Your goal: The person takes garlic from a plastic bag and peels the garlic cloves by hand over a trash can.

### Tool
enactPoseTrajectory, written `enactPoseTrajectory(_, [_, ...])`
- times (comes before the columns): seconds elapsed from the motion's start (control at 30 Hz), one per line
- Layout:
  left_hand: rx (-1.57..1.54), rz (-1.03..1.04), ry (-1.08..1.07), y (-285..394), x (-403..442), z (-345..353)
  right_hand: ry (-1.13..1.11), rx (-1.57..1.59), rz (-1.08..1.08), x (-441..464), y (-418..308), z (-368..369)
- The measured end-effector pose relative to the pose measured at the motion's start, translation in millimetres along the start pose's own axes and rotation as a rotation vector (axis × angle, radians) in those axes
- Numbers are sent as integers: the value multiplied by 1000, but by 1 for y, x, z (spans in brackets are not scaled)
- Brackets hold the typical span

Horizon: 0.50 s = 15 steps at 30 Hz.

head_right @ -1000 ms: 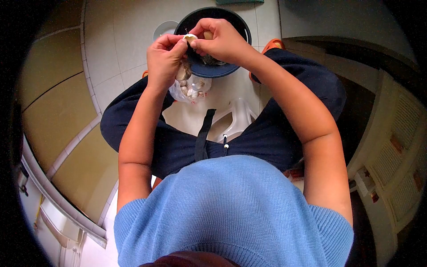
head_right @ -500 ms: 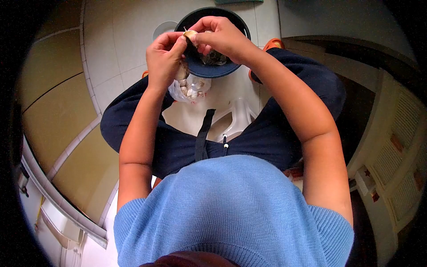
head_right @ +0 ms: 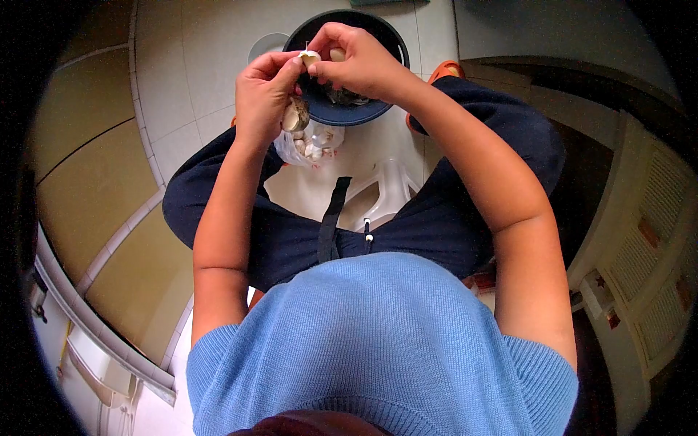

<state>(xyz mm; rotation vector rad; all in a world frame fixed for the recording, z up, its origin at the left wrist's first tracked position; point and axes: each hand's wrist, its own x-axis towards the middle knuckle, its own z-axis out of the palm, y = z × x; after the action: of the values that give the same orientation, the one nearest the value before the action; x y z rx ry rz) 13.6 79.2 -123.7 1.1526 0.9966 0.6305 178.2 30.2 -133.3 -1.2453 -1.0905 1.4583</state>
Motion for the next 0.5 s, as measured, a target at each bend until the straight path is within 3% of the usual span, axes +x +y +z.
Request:
enactPoseTrajectory(0.23, [52,-7,-27,4,0,-2,-1,-74,-34,-4,-1,3])
enactPoseTrajectory(0.5, [-109,-50,-8,-2,2,1,23,-72,-41,-1,7,2])
